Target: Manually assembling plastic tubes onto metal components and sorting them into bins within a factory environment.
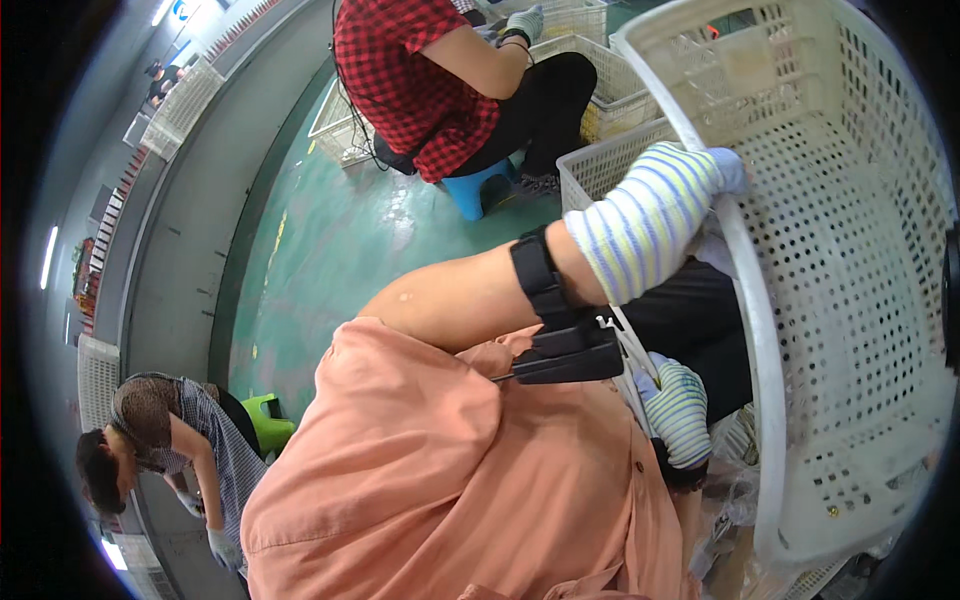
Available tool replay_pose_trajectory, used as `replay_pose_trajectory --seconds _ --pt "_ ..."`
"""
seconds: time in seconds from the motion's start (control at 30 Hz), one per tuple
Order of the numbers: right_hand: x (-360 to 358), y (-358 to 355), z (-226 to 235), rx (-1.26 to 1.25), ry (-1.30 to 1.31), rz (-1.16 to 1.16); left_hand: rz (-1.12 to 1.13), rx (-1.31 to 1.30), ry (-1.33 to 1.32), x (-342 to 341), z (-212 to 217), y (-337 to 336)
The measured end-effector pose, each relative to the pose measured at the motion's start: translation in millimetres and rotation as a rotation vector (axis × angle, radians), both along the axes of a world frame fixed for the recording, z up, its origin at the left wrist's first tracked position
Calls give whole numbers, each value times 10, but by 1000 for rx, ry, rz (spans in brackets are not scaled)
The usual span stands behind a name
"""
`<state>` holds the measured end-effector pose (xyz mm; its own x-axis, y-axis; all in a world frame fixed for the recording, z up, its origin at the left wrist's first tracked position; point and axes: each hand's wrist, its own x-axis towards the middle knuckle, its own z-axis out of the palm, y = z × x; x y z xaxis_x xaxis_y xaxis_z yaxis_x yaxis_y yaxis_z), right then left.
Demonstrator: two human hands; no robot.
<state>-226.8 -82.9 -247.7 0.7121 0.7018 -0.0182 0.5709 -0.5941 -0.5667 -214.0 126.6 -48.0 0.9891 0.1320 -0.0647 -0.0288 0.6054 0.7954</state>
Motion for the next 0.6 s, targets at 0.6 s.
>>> replay_pose_trajectory --seconds 0.6 --pt "-99 -2146 -994 -4 -166 43 442 28 231 -1005 -82 737"
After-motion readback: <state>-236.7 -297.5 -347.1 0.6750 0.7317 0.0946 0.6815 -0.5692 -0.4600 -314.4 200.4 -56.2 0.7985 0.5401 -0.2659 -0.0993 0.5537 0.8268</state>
